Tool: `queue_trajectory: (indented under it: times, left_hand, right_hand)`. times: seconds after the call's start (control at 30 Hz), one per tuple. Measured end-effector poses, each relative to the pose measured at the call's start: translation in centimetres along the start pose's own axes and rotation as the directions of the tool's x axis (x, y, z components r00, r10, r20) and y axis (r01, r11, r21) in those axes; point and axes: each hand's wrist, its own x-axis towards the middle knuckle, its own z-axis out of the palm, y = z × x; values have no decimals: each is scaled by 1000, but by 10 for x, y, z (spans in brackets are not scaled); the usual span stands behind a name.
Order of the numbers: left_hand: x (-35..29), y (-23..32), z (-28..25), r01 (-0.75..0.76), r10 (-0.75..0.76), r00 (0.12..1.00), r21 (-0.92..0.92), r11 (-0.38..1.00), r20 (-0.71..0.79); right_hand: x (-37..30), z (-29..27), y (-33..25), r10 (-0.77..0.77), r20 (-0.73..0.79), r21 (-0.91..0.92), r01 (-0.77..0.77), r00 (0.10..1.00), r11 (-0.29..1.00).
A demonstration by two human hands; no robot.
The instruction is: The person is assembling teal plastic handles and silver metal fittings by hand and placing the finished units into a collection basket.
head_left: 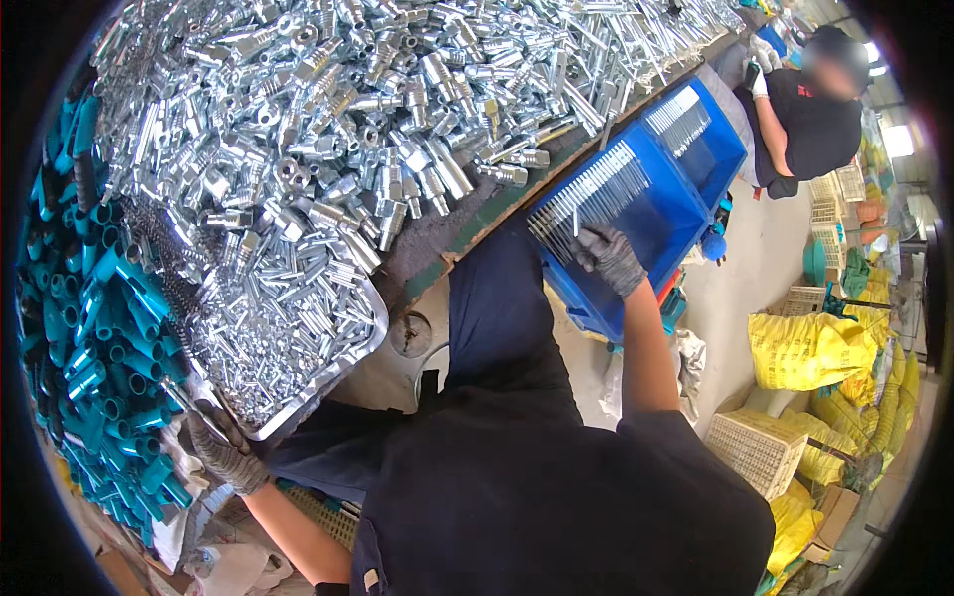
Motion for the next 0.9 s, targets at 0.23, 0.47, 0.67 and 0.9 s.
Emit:
queue_trajectory:
  times: [0.23,0.47,0.67,0.9]
  left_hand:
    - [19,-10,-43,109,-108,987,-2,994,122]
    - [37,-18,-67,-59,30,978,135,989,207]
    - [41,-20,-60,-607,530,788,542,581,314]
    - [5,8,-3,11,-1,999,291,957,-35]
  right_hand:
    - [-16,-5,0,-119,-11,531,106,993,840]
    - [-12,-28,2,-111,-118,843,158,987,515]
    - [-20,-29,18,-9,-205,563,125,979,817]
    - [-11,-29,43,-86,-101,596,130,991,792]
